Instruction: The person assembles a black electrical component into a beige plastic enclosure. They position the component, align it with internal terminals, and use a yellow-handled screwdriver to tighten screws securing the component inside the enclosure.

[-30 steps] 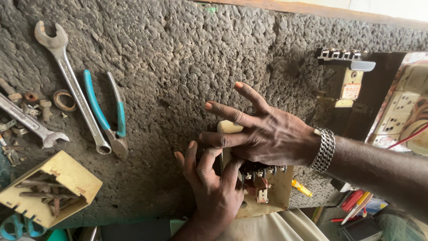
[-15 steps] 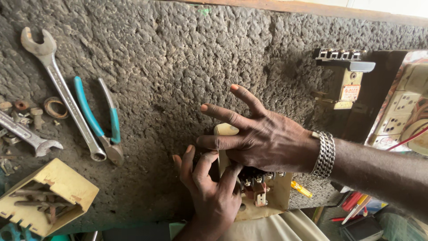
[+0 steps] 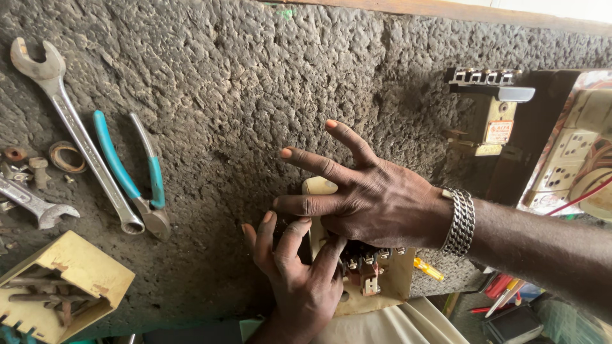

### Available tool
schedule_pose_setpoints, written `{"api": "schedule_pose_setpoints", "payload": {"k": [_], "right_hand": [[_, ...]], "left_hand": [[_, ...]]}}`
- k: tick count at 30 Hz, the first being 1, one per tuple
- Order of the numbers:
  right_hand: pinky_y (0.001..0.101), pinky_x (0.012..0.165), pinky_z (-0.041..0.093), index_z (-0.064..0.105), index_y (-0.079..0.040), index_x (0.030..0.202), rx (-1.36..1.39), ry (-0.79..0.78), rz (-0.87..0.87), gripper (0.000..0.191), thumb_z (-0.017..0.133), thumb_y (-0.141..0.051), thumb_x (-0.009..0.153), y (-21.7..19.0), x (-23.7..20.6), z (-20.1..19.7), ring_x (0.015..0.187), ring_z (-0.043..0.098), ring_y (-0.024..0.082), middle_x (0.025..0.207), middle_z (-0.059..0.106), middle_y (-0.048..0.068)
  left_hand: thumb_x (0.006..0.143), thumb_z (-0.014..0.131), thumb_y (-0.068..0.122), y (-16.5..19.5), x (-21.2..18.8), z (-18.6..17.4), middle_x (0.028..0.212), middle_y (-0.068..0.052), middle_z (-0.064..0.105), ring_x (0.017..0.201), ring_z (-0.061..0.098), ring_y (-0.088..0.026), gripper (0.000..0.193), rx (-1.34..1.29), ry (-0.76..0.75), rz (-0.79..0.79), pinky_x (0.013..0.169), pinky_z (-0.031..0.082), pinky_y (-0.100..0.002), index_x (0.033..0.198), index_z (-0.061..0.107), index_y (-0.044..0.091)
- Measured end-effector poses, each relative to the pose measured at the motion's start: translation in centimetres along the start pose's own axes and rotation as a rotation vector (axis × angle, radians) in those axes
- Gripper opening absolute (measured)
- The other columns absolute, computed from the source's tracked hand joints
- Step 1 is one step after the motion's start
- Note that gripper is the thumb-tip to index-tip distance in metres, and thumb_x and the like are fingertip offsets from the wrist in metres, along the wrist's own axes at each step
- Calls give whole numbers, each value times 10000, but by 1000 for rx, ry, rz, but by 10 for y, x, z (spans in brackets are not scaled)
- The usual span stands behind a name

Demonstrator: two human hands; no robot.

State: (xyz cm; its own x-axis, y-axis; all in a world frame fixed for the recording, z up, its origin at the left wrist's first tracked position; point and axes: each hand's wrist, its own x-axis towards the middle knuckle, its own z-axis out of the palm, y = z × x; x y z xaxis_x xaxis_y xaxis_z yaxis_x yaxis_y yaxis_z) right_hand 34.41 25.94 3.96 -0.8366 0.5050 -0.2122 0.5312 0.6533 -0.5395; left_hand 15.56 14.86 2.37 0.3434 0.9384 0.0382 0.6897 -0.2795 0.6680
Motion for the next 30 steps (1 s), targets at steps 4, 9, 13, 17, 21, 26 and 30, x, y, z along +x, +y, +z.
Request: {"api": "schedule_pose_setpoints", "payload": {"k": [4,9,13,17,21,26,30], "right_hand": [[760,1164,141,798,-373,818,-4,7,-2,140,832,-432,695,1,0,0,1512,161,312,1581,342,-184],[736,1142,148,797,-392,838,-44,4,-4,161,837,-406,683,0,-1,-1,1514,169,311,1592,338,-191],[741,1132,150,801,-377,844,-23,-6,-3,171,836,-419,682,0,0,-2,1508,174,315,1584,339,-183],[730,1134,163,802,-393,863,-62,-3,-14,192,837,-391,675,0,-2,-2,1509,184,310,1587,344,-186],[751,1148,176,800,-366,901,-8,21,2,203,821,-452,718,1,-4,3,1506,167,305,1593,333,-163],[740,1136,198,778,-438,994,-138,40,-25,247,824,-393,755,4,-11,8,1528,122,280,1643,220,-179],[752,1192,187,741,-518,1143,-130,93,-35,381,805,-367,799,6,-14,13,1566,73,260,1684,92,-203]], "left_hand": [[845,827,279,0,0,1,1391,-137,395,1440,280,-453,252,36,0,-2,1160,197,-854,1091,782,246],[824,848,314,-1,0,1,1376,-150,397,1425,273,-462,307,6,15,7,1136,181,-855,1112,776,237],[825,819,250,-1,0,0,1396,-146,403,1436,273,-463,295,19,-8,4,1147,182,-851,1117,778,247],[855,799,265,-1,-1,0,1405,-146,396,1446,267,-461,273,15,-11,0,1159,177,-850,1126,771,251],[861,813,349,0,0,1,1390,-143,408,1425,285,-466,270,18,10,1,1148,177,-847,1103,763,240],[882,746,201,0,-1,0,1413,-132,426,1435,320,-461,232,51,3,-11,1180,180,-821,1111,773,232],[875,763,254,-1,-1,-1,1408,-141,415,1413,310,-474,273,12,10,15,1153,154,-820,1145,766,211]]}}
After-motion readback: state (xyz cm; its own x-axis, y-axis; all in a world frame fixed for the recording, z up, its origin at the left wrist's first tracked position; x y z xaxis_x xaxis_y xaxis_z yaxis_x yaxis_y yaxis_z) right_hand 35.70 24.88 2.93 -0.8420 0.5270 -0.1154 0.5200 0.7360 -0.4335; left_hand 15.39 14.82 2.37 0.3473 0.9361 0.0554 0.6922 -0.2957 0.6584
